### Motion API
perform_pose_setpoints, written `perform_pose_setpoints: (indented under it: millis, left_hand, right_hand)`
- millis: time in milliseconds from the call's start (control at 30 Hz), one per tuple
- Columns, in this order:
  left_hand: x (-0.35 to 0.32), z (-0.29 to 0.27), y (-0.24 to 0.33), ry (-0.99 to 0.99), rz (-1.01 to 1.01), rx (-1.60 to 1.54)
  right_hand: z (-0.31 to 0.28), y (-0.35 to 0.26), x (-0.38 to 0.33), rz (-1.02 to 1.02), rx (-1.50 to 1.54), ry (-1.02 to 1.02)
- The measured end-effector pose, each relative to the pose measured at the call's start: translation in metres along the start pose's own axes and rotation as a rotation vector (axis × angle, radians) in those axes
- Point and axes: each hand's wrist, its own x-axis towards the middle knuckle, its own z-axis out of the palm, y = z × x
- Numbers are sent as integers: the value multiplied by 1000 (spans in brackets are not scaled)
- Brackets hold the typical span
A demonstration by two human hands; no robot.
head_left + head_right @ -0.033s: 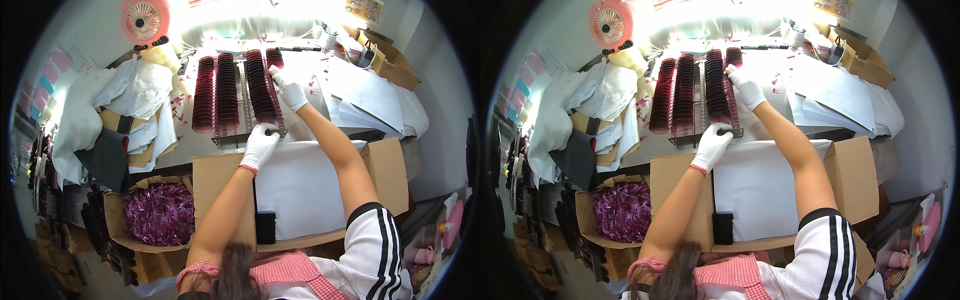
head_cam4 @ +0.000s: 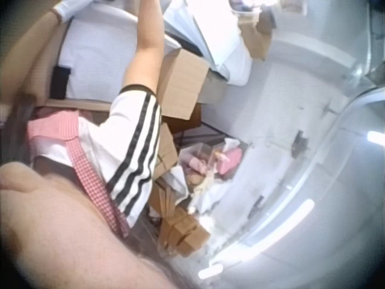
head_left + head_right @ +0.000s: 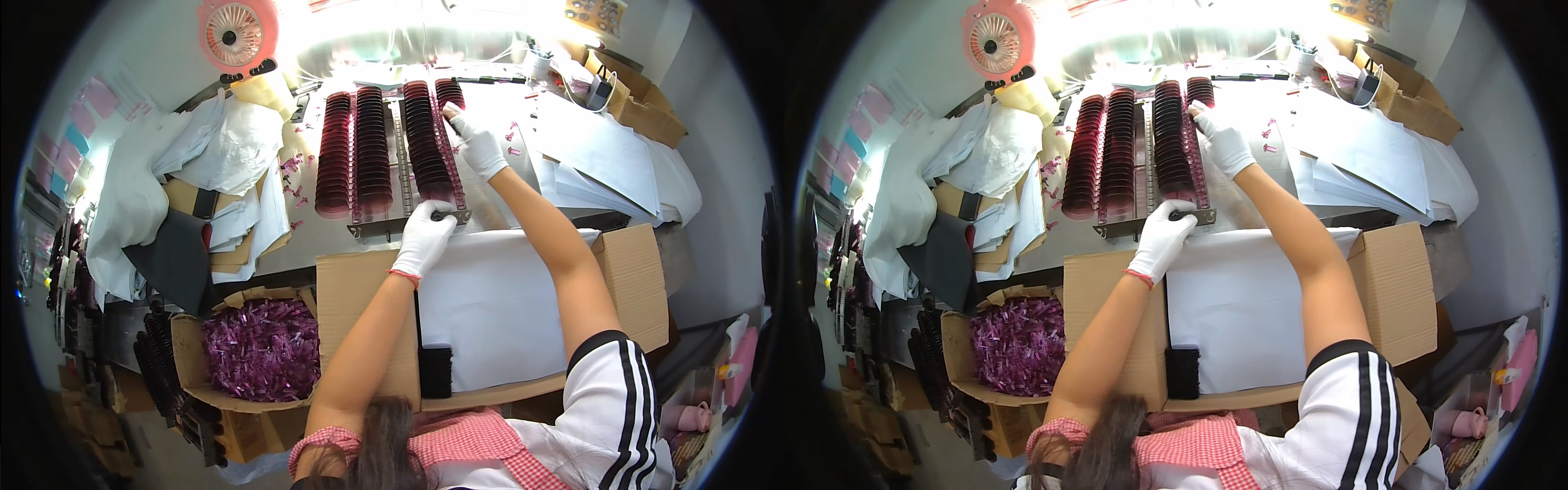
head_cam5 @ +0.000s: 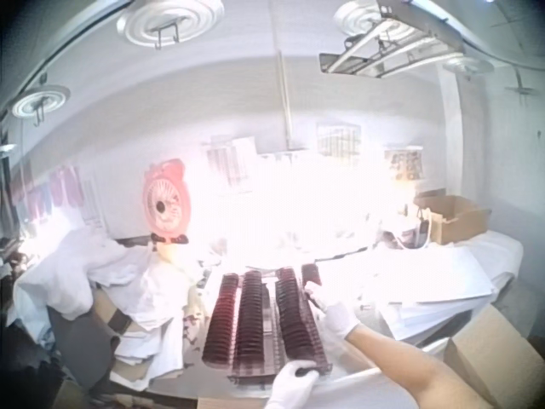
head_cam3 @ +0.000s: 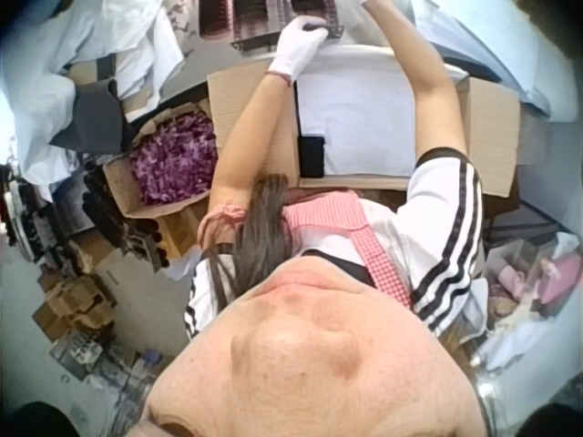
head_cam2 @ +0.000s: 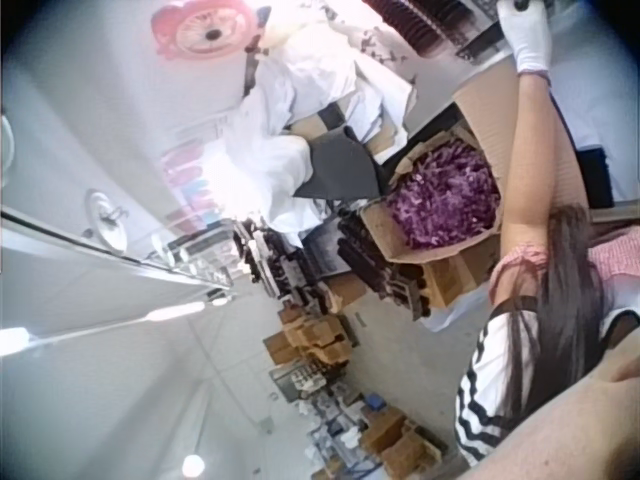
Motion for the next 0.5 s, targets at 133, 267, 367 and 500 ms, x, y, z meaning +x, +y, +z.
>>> perform_pose_setpoints:
  millis: [133,267,367,500]
  left_hand:
    - [-20,2,23,43,-142,-906]
    - [-22,5,32,-49,-170,-1326]
    - [-19,3,24,89,-221,-1243]
    - [-13,7,6,127,-143,-688]
  right_hand:
    - [-42,-59,-9,41,327,-133]
    - [-78,-111,-37,-308,293,-519]
    - [-80,-89,-24,-11,467,-541]
    - [-47,-9,12,499,217,-223]
